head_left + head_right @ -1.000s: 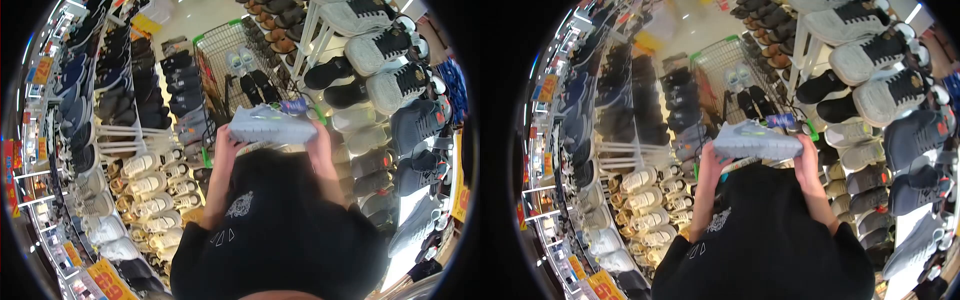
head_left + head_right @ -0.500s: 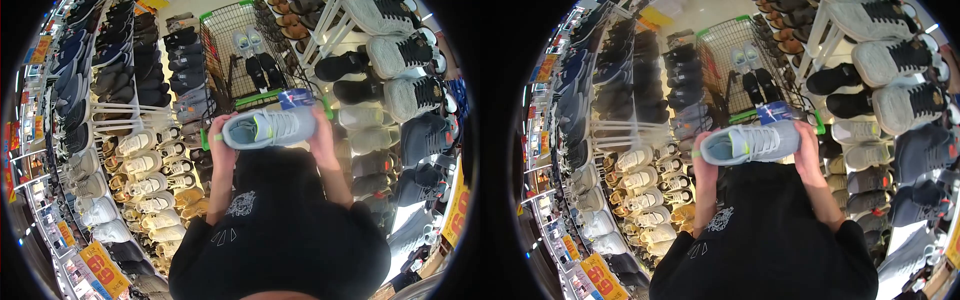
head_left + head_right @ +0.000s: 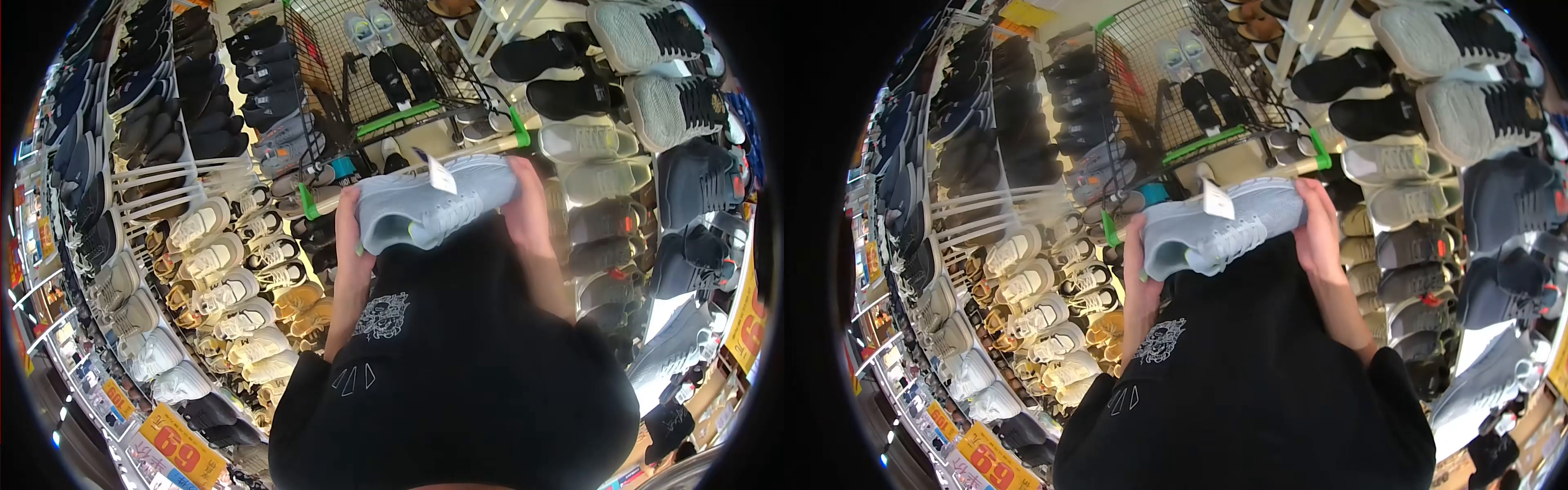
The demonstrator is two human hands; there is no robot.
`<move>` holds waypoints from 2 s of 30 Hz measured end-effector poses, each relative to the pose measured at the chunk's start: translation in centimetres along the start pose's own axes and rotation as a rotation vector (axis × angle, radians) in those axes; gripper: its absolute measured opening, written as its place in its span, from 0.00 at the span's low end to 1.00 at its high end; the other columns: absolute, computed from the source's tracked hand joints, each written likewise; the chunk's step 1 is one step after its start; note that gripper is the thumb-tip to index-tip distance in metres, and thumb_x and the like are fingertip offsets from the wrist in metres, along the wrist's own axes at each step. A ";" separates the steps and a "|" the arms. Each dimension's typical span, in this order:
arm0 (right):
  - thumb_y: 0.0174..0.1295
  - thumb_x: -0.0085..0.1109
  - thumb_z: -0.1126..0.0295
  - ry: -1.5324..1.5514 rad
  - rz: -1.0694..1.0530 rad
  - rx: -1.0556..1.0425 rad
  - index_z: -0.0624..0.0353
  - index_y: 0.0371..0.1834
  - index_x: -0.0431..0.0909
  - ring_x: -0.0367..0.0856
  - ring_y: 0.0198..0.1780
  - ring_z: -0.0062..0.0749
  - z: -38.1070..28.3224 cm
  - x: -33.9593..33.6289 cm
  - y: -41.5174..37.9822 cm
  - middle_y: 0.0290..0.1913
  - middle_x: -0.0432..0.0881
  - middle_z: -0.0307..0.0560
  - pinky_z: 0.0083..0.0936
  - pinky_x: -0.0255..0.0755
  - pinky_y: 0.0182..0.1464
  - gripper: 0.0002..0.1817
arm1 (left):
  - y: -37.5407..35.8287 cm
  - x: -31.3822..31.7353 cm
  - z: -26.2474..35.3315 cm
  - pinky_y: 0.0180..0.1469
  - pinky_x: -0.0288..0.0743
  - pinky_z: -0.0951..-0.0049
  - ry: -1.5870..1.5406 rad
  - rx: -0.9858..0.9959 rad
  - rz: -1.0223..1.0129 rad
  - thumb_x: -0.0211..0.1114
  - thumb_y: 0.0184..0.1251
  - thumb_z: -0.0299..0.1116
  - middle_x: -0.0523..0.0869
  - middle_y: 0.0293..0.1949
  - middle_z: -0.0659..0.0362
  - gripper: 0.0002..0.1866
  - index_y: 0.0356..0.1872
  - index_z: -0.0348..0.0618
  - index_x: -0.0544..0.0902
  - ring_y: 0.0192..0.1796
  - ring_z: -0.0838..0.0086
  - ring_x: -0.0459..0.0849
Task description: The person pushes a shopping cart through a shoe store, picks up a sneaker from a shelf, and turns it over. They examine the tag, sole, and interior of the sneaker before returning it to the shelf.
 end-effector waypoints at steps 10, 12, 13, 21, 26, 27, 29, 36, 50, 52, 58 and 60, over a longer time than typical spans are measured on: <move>0.68 0.56 0.67 0.101 -0.078 -0.186 0.57 0.29 0.73 0.81 0.47 0.28 -2.9 0.5 -1.8 0.45 0.83 0.48 0.27 0.73 0.51 0.10 | -1.1 1.9 0.7 0.65 0.69 0.62 0.250 0.053 -0.117 0.57 0.72 0.42 0.75 0.60 0.48 0.28 0.67 0.39 0.63 0.63 0.61 0.75; 0.68 0.56 0.64 0.032 -0.116 -0.240 0.61 0.33 0.74 0.79 0.51 0.35 -3.1 0.3 -1.4 0.47 0.81 0.53 0.31 0.72 0.55 0.11 | -1.0 1.0 -0.2 0.61 0.73 0.63 0.201 0.019 -0.107 0.59 0.71 0.38 0.76 0.58 0.48 0.26 0.65 0.39 0.64 0.60 0.63 0.77; 0.67 0.56 0.62 -0.041 -0.156 -0.297 0.66 0.37 0.75 0.77 0.55 0.42 -3.7 0.7 -1.4 0.50 0.79 0.58 0.35 0.70 0.58 0.15 | -0.8 0.6 -0.9 0.57 0.76 0.64 0.148 -0.014 -0.100 0.62 0.69 0.35 0.77 0.56 0.48 0.25 0.63 0.40 0.65 0.56 0.64 0.79; 0.65 0.58 0.68 -0.510 0.023 -0.717 0.60 0.54 0.75 0.72 0.59 0.32 -5.1 2.9 -3.6 0.54 0.77 0.48 0.29 0.61 0.63 0.16 | -1.2 -1.2 -0.1 0.52 0.77 0.69 0.132 0.183 0.161 0.66 0.65 0.35 0.78 0.48 0.54 0.23 0.56 0.41 0.69 0.50 0.70 0.80; 0.56 0.68 0.68 -0.911 -0.148 -0.865 0.63 0.38 0.78 0.77 0.47 0.33 -4.0 7.0 -5.9 0.43 0.81 0.45 0.27 0.68 0.54 0.12 | -2.7 -0.3 1.3 0.48 0.76 0.74 0.157 0.310 0.209 0.67 0.64 0.35 0.78 0.46 0.57 0.21 0.54 0.43 0.69 0.46 0.74 0.78; 0.56 0.68 0.68 -0.910 -0.143 -0.867 0.63 0.38 0.78 0.77 0.47 0.33 -3.6 6.7 -5.8 0.43 0.81 0.45 0.27 0.68 0.54 0.12 | -3.0 -0.2 1.4 0.49 0.75 0.74 0.165 0.315 0.214 0.67 0.65 0.35 0.78 0.46 0.57 0.21 0.54 0.43 0.68 0.47 0.75 0.78; 0.59 0.65 0.71 -0.624 -0.180 -0.438 0.63 0.35 0.78 0.78 0.37 0.22 -0.3 4.7 -3.4 0.33 0.81 0.39 0.20 0.70 0.44 0.07 | -3.2 -0.2 1.5 0.49 0.75 0.74 0.170 0.321 0.218 0.67 0.65 0.35 0.78 0.47 0.57 0.22 0.54 0.43 0.68 0.47 0.75 0.78; 0.63 0.57 0.71 -0.276 -0.333 0.020 0.64 0.35 0.80 0.78 0.35 0.17 3.1 4.0 -4.4 0.34 0.82 0.39 0.18 0.72 0.39 0.06 | -3.3 -1.1 2.6 0.54 0.74 0.70 0.093 0.391 0.275 0.65 0.66 0.41 0.77 0.51 0.55 0.24 0.57 0.43 0.67 0.52 0.71 0.78; 0.66 0.58 0.65 -0.244 -0.417 0.231 0.65 0.39 0.78 0.80 0.37 0.26 5.2 5.7 -6.9 0.34 0.82 0.45 0.22 0.74 0.38 0.12 | -3.8 -1.3 6.6 0.54 0.75 0.68 0.088 0.632 0.313 0.64 0.68 0.40 0.77 0.51 0.55 0.21 0.55 0.43 0.69 0.53 0.71 0.78; 0.66 0.58 0.64 -0.248 -0.398 0.246 0.64 0.36 0.79 0.80 0.35 0.25 5.7 5.3 -6.7 0.32 0.81 0.43 0.20 0.73 0.37 0.12 | -4.0 -1.3 6.6 0.53 0.75 0.68 0.089 0.626 0.338 0.64 0.68 0.40 0.77 0.51 0.56 0.20 0.55 0.44 0.68 0.52 0.71 0.77; 0.66 0.60 0.61 -0.868 -0.704 0.105 0.53 0.10 0.59 0.55 0.18 0.13 5.4 4.3 -6.9 0.13 0.55 0.29 0.22 0.47 0.21 0.28 | -4.1 -1.1 6.7 0.53 0.75 0.69 0.058 0.627 0.315 0.63 0.68 0.37 0.76 0.51 0.56 0.20 0.55 0.44 0.67 0.53 0.71 0.77; 0.65 0.62 0.62 -0.819 -0.852 -0.077 0.54 0.10 0.58 0.56 0.17 0.15 2.7 5.9 -8.8 0.13 0.55 0.31 0.24 0.47 0.20 0.28 | -3.8 -1.4 6.6 0.53 0.75 0.68 0.063 0.648 0.302 0.64 0.67 0.34 0.76 0.52 0.55 0.20 0.54 0.45 0.67 0.53 0.70 0.77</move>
Point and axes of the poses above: each hand's wrist, its own y-axis towards the middle knuckle, its own x-axis out of the palm, z = x × y, the point moved 9 cm from there along y, towards the middle knuckle
